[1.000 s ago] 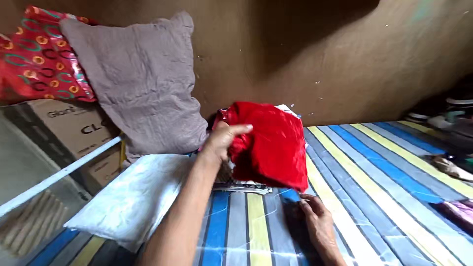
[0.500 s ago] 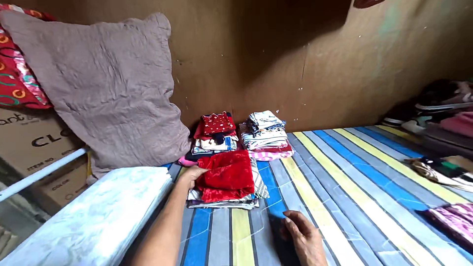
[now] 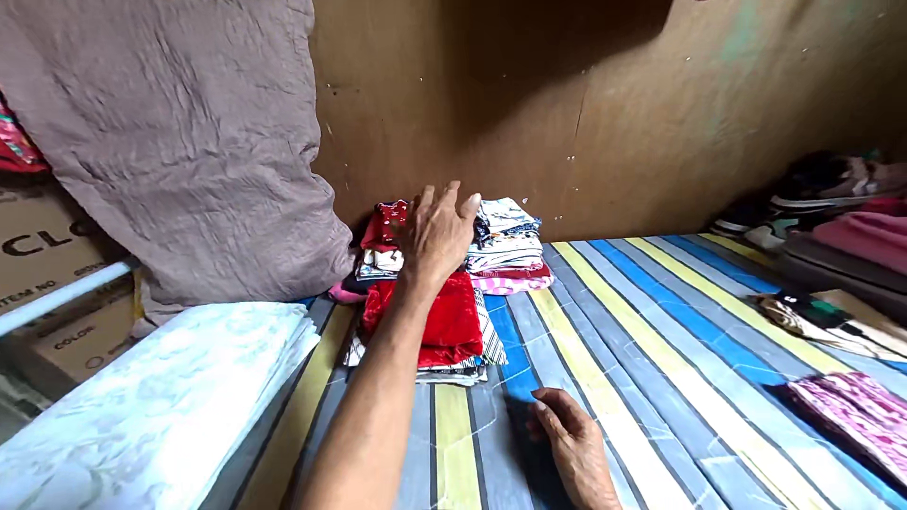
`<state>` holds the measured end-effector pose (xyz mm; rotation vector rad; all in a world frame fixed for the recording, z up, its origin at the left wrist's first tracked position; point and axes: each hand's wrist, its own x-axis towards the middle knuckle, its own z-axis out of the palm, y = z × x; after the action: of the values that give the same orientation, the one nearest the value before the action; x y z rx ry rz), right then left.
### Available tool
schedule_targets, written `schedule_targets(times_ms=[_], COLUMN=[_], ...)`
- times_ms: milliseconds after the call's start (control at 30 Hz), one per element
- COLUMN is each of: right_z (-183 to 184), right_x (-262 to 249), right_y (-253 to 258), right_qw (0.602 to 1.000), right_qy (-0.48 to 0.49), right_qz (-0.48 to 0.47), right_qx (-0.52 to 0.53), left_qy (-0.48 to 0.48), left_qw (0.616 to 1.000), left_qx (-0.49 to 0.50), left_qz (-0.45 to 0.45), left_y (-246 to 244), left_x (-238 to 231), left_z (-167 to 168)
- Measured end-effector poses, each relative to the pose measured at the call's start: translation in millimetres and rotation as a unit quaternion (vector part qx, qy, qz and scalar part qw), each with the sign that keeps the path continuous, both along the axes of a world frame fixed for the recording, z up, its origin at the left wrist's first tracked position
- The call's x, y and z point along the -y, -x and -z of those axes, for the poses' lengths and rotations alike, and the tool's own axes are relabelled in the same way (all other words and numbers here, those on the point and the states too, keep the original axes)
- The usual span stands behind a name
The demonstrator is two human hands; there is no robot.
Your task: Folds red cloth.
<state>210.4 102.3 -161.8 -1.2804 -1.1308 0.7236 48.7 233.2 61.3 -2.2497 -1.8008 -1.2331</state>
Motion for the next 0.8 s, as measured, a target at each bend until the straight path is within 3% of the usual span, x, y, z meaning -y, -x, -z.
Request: schedule_targets(times_ms=[67,100,167,233,300,500,633,800], right_z=[0.5,0.7,1.7,-0.2,0.2,-1.9,0.5,2.6], right_x=[-0.5,-0.7,0.6,-1.5,0.3,-2.9,-5.7,-3.3], right_y=[0.0,-0.1,0.5,0.3,1.3,5.7,6.6,6.0], right_qw=[1.000,1.000,1.000,1.000,1.000,0.999,0.999,0.998], right_qy=[-0.004,-0.005,-0.005,-0.007,-0.002,-0.004,-0.008,-0.008], right_qz=[-0.004,-0.006,-0.009,-0.010,-0.012,-0.014,-0.009,-0.008], right_qx=[-0.001,-0.003,-0.004,0.007,0.023,0.042,0.052,0.064], left_qy=[-0.001,0.018,0.108,0.236,0.291,0.296,0.317,0.213], left_qw=[0.999,0.999,0.992,0.969,0.952,0.950,0.941,0.973], left_qx=[-0.025,-0.039,-0.055,-0.073,-0.090,-0.097,-0.122,-0.090], left_qz=[-0.026,-0.028,-0.018,-0.007,-0.001,-0.011,-0.007,0.008], left_y=[-7.1,-5.7,4.5,14.9,20.3,23.6,8.8,-39.2], left_x=[-6.1,-15.8,-37.7,-50.7,-56.4,-52.6,-44.5,-33.8], left_z=[22.2,50.1,124.2,149.5,149.6,142.6,103.5,55.7])
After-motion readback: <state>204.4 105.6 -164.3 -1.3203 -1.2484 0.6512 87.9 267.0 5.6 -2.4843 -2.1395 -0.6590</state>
